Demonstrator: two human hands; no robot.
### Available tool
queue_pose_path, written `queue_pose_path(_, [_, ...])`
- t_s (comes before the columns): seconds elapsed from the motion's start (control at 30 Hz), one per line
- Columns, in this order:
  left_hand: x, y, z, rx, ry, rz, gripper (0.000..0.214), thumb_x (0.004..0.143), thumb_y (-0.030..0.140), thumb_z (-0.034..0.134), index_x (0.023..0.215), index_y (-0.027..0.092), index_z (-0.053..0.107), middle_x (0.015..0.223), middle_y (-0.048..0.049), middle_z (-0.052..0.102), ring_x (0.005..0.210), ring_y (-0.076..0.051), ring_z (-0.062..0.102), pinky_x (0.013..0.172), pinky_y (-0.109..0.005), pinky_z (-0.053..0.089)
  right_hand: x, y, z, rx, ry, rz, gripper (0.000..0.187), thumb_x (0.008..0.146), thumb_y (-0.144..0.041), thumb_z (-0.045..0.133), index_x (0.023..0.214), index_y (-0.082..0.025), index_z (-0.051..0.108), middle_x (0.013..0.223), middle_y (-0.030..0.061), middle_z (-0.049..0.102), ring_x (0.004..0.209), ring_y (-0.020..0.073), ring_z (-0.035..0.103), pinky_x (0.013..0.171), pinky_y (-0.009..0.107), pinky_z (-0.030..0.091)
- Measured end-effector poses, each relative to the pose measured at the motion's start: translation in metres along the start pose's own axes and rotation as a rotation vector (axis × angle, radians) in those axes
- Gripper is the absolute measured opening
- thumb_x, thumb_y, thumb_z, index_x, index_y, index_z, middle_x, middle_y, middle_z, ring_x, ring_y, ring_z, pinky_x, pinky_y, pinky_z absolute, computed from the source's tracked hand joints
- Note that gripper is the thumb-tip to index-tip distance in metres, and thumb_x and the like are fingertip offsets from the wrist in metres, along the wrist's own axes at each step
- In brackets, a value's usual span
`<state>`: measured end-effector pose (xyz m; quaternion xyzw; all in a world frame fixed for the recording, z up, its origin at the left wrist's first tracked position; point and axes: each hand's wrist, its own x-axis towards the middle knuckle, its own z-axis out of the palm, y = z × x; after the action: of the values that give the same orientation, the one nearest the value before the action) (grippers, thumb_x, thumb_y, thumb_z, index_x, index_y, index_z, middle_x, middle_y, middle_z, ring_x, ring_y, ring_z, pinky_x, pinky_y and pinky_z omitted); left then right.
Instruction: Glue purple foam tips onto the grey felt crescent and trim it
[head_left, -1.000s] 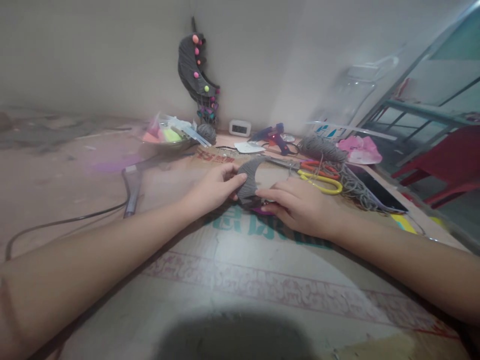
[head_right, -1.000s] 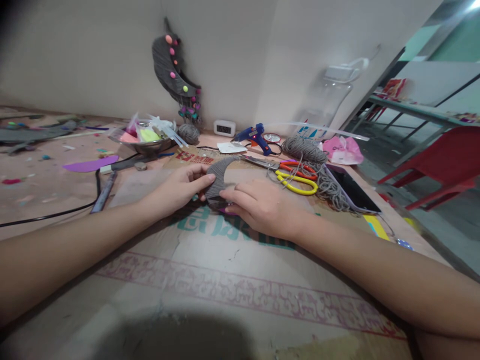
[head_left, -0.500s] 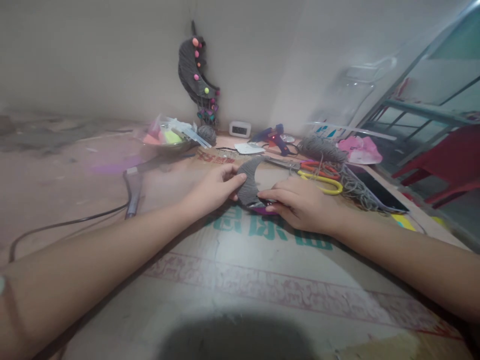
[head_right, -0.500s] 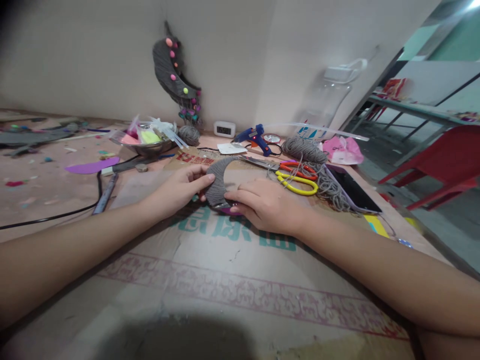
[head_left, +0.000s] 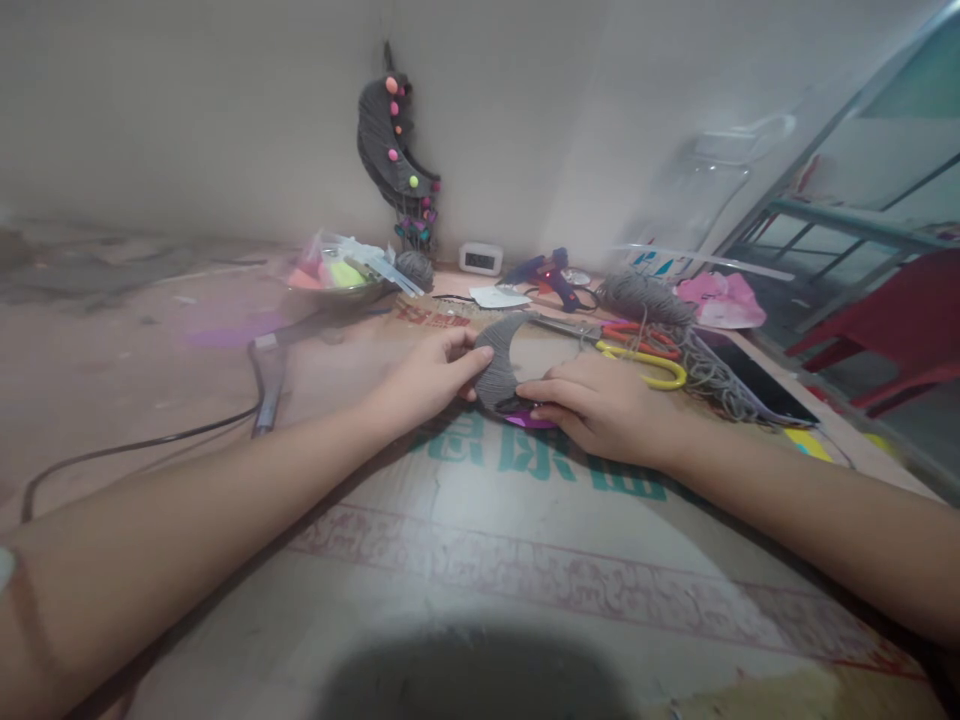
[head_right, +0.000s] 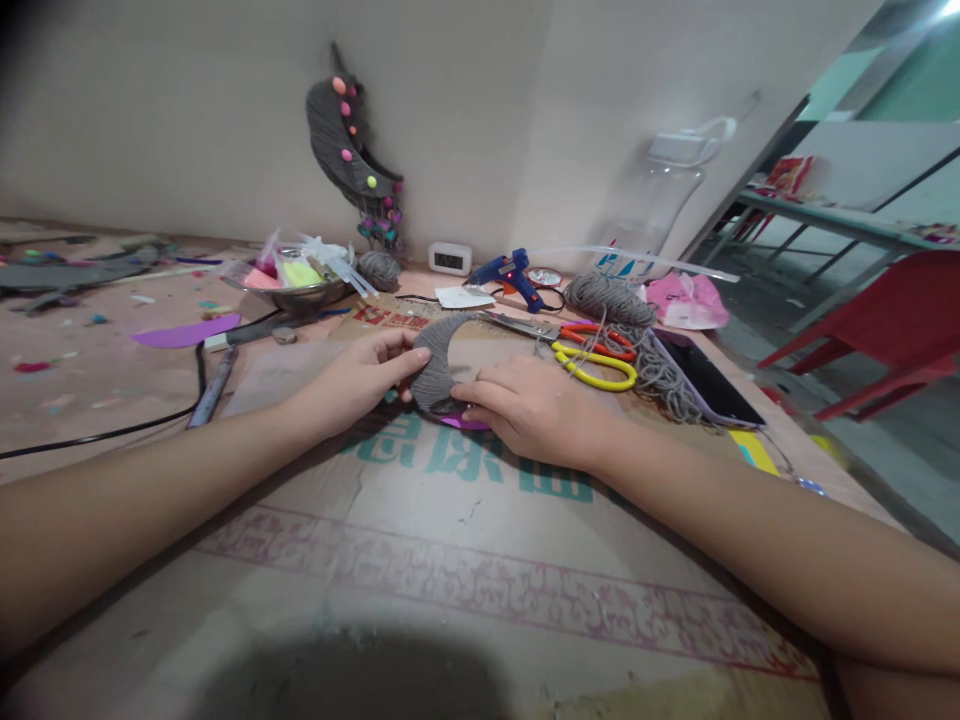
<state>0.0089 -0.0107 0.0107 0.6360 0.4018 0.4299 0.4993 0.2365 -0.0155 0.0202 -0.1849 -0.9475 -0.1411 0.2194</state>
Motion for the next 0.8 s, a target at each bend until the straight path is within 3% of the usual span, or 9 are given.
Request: queue_pose_path(0.8, [0.0004,0.0011,-0.0003,0.022,-0.013,0.005,0.014,0.086,0.029,0.057,0.083,0.015,0.057,0.074,0.0023,0.058,0.050,-0.004,0.048,0.048,-0.018,0.039,0.0005,-0.0008,-0.0001,-0.004,-0.018,-0.011,0.022,0.095,-0.028,0.051,0.104,-0.016,0.066,0.080,0.0047,0.069,0.074,0.0166,0.059,0.067,0.029,0.040])
